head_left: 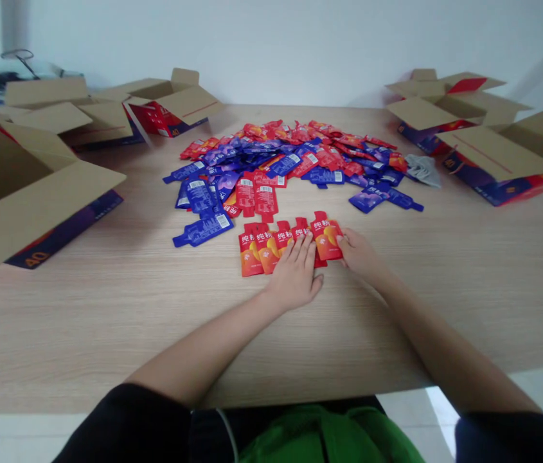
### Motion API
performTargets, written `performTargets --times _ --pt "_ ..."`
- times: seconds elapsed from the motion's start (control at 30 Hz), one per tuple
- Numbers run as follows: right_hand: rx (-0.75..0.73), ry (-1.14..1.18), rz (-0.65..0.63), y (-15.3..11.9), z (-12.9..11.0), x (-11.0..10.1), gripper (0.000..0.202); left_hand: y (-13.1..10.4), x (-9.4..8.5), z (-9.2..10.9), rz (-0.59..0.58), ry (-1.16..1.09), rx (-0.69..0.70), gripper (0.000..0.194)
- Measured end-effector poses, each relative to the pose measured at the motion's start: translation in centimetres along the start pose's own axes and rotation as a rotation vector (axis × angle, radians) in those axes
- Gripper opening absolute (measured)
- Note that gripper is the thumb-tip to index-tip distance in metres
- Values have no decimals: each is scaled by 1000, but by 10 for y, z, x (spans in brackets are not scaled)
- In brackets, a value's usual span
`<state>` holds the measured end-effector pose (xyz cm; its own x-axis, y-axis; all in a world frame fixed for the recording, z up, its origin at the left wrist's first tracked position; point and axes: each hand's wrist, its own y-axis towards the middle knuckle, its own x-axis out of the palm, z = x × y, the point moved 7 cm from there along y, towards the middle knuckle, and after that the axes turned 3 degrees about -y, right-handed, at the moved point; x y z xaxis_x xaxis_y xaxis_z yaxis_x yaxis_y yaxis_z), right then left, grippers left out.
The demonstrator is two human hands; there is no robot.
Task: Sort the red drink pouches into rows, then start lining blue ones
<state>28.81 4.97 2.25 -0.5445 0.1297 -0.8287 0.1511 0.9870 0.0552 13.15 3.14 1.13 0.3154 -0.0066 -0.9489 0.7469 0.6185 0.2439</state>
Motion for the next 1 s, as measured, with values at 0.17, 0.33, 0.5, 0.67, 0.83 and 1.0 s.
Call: performTargets --times 0.17,0.33,0.5,0.67,0.83,1.0 --pt "120 -59 -74 -9 0 7 38 0 2 0 -18 7 -7 79" --pt "132 -302 -114 -10 -11 11 46 1 -1 1 -21 16 22 73" --pt "87 -400 -183 -10 -14 11 46 0 -5 4 -12 9 49 66" --pt "52 -500 -130 -4 -1 1 42 1 -6 4 -46 9 39 60" --pt "-90 -559 235 42 31 -40 53 1 -7 3 -82 0 27 56" --pt "-34 -657 147 111 98 -37 61 0 -8 1 -73 -23 21 54"
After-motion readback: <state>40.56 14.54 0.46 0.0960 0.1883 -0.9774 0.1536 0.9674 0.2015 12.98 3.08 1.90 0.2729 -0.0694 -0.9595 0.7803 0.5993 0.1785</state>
